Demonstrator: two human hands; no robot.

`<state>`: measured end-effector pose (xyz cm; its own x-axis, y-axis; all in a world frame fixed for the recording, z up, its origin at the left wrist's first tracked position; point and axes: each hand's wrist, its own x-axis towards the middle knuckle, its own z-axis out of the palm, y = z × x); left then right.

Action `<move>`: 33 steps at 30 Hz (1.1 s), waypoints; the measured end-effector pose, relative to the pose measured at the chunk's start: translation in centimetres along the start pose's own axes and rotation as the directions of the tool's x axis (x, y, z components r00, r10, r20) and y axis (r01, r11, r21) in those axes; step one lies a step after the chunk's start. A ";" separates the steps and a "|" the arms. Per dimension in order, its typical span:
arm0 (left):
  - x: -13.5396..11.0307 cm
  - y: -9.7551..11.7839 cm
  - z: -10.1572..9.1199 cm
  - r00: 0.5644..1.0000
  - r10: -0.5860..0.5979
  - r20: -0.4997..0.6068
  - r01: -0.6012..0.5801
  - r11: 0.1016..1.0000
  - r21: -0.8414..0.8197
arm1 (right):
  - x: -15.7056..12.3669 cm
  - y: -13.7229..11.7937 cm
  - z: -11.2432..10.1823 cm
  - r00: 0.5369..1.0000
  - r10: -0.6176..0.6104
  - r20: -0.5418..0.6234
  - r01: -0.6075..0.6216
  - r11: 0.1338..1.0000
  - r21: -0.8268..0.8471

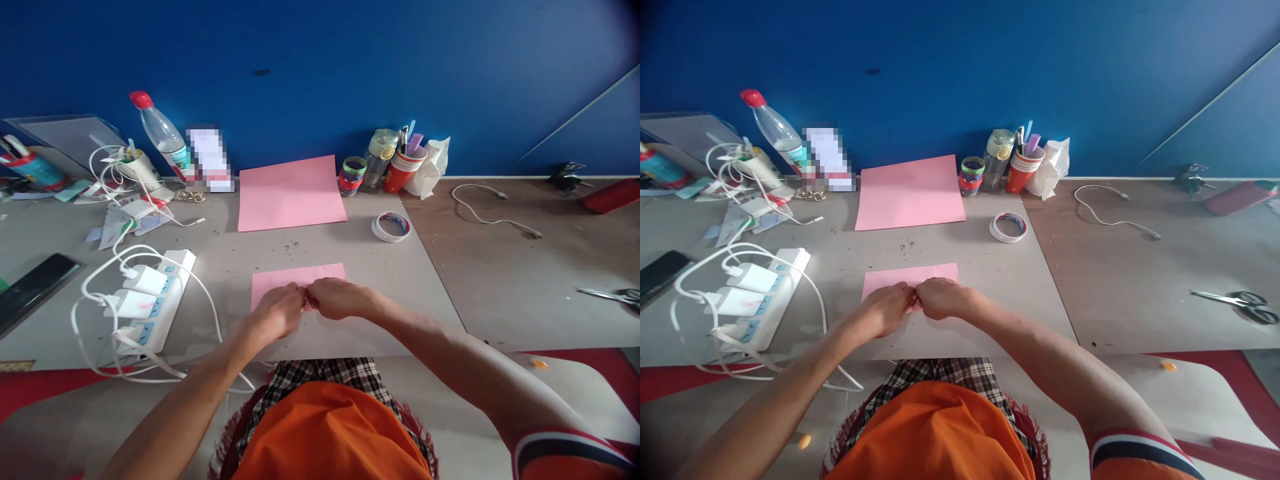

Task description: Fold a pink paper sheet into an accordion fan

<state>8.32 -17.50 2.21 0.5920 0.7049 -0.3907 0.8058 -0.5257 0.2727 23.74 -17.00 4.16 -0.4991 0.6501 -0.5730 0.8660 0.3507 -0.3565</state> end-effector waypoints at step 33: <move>0.1 -0.3 0.4 0.999 0.005 -0.048 -0.005 1.000 0.004 | -0.3 -0.2 0.4 0.999 0.006 -0.035 -0.007 0.999 -0.039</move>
<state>8.12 -17.45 1.76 0.5962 0.7242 -0.3466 0.8028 -0.5311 0.2711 23.68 -17.53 4.07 -0.4927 0.6754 -0.5487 0.8701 0.3719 -0.3235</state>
